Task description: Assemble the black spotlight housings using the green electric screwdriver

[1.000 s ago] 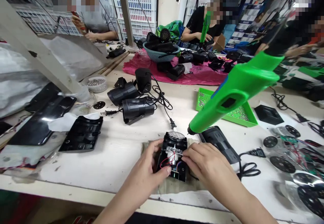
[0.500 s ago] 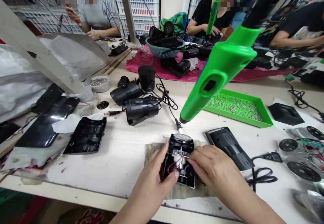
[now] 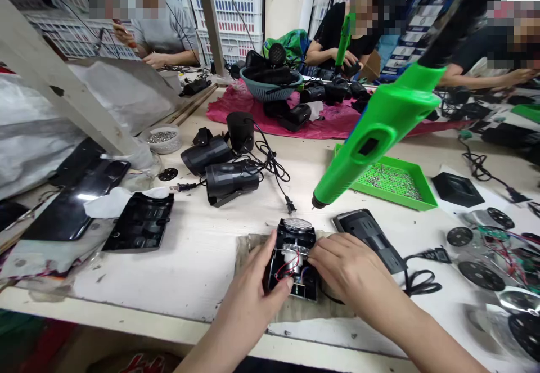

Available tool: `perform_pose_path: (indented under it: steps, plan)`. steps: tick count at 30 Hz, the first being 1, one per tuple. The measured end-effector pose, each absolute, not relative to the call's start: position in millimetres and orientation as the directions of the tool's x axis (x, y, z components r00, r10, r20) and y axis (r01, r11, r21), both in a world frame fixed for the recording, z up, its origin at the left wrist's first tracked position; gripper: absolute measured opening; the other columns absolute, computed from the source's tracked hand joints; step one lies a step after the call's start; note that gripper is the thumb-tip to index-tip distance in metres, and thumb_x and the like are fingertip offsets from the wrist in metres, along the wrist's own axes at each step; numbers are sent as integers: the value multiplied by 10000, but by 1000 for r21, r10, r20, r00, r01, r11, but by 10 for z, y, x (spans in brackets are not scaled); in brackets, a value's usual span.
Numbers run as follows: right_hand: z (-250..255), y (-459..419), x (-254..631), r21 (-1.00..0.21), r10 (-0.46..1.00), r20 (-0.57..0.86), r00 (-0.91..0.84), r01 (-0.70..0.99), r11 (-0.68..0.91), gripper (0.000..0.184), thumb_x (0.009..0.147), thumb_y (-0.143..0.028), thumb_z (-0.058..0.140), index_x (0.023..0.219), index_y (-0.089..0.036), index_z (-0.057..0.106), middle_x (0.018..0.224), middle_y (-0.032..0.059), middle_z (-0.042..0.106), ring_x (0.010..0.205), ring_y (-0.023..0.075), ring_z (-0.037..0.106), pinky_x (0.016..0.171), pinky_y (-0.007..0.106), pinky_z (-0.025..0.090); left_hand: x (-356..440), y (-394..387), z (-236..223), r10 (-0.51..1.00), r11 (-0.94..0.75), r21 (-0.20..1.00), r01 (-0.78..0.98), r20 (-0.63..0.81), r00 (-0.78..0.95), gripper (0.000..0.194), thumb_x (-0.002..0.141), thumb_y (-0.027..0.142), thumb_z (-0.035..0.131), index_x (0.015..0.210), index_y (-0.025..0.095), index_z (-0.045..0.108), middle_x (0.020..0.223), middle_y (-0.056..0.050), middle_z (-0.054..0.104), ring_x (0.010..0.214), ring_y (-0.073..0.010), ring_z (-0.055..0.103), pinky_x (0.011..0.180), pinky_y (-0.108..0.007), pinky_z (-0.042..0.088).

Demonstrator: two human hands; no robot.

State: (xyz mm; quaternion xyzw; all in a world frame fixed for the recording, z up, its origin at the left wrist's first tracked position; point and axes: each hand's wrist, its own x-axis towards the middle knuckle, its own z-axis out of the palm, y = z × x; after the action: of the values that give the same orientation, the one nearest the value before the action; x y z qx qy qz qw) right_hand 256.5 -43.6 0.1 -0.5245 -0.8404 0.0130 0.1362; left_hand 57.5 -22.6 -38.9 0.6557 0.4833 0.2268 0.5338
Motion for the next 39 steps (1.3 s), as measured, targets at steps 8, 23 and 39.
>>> perform_pose_path:
  steps: [8, 23, 39]
  plan:
    - [-68, -500, 2643, -265, 932, 181, -314, 897, 354, 175, 928, -176, 478, 856, -197, 635, 772, 24, 647, 711, 178, 613, 685, 307, 475, 620, -250, -456, 899, -36, 935, 354, -124, 420, 696, 840, 237, 555, 1469, 338, 274, 1490, -48, 397, 1353, -267, 391, 1080, -485, 380]
    - [-131, -752, 2748, -370, 967, 208, -150, 902, 220, 138, 970, -234, 433, 981, -218, 569, 902, 24, 646, 811, 182, 622, 732, 345, 476, 597, -231, -508, 908, -89, 962, 258, -28, 418, 683, 821, 194, 597, 1442, 330, 345, 1464, -64, 451, 1285, -282, 490, 961, -435, 515]
    - [-14, -493, 2468, -196, 899, 322, -298, 908, 371, 275, 976, -214, 385, 772, -191, 568, 690, 16, 618, 656, 184, 587, 673, 323, 408, 630, -226, -415, 896, -63, 937, 343, -99, 434, 717, 829, 191, 554, 1475, 310, 264, 1484, -51, 417, 1358, -250, 388, 1089, -437, 382]
